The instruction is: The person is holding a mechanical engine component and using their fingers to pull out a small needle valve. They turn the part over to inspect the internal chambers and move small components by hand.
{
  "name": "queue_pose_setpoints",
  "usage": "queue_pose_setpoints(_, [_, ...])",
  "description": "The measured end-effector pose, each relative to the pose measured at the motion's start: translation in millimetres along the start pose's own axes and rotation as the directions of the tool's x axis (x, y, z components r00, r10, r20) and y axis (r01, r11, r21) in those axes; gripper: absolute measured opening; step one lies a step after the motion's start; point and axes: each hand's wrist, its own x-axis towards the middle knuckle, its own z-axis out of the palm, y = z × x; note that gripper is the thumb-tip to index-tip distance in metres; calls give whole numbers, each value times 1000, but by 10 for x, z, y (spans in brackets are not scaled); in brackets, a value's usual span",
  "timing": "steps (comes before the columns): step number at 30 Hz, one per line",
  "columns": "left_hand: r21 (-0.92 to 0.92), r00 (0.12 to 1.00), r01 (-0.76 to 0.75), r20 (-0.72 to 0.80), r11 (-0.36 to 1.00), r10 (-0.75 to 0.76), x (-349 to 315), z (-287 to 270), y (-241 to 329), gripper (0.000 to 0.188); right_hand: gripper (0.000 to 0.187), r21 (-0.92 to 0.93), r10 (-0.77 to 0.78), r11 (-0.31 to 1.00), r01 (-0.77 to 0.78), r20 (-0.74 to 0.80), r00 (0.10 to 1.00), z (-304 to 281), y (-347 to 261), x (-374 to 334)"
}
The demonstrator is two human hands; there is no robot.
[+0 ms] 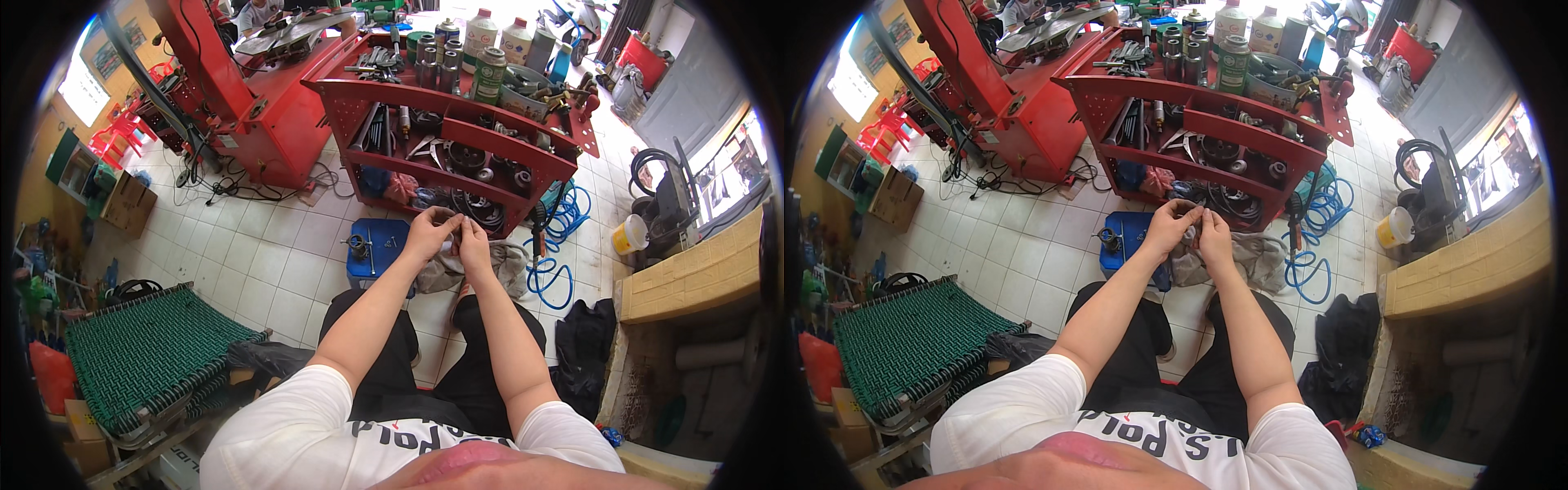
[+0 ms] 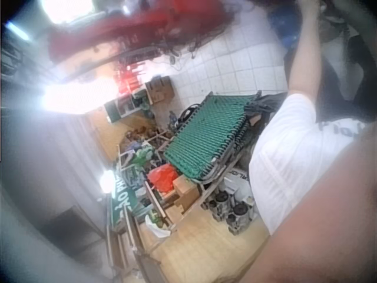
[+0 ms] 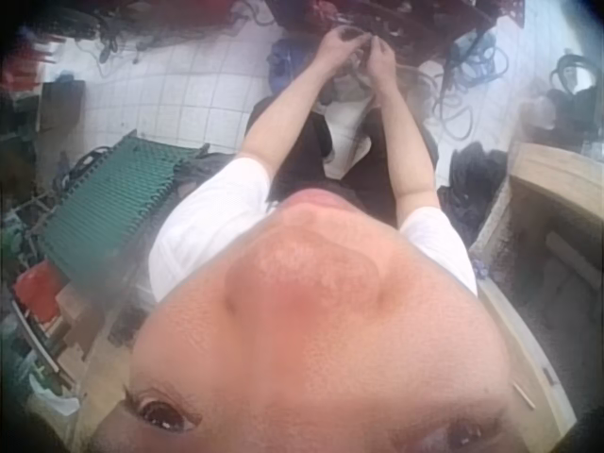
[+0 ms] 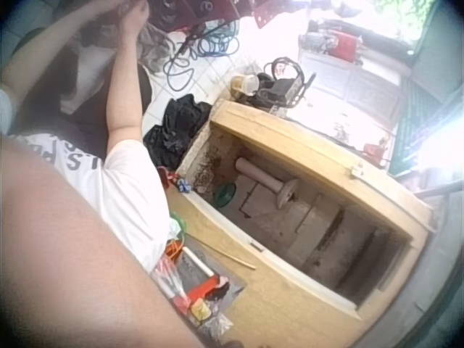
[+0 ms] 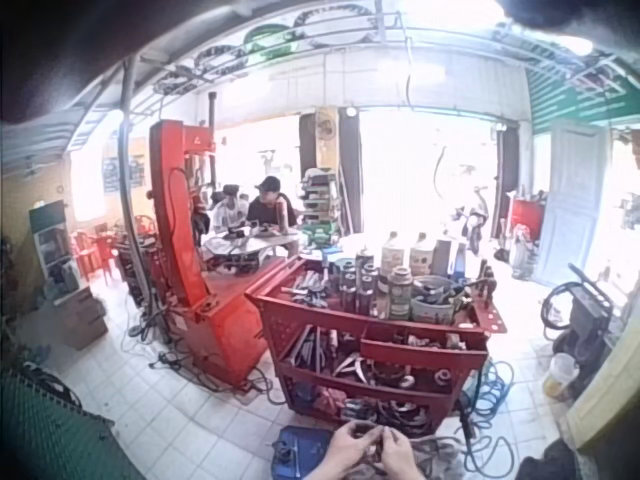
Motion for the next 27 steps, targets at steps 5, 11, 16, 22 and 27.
queue_pose_setpoints(5, [-18,995,29,94,999,-27,-26,-21,26,27,35,-64,-33,997,37,60,998,-17,35,5])
queue_pose_setpoints(11, [-5,1000,-1,28,1000,1,4,-19,18,25,34,-48,-21,999,24,56,998,-3,16,-2])
queue_pose_setpoints(16, [-140,1000,5,-20,990,-8,14,-39,31,22,29,-83,-18,996,22,58,998,44,-28,-43])
queue_pose_setpoints(22, [-187,1000,17,-18,982,-21,18,-27,33,20,29,0,66,998,-66,98,993,-26,-8,-3])
queue_pose_setpoints(27, [-205,1000,0,-13,979,-2,-8,-23,65,21,29,61,125,990,-129,71,990,-17,-45,-28])
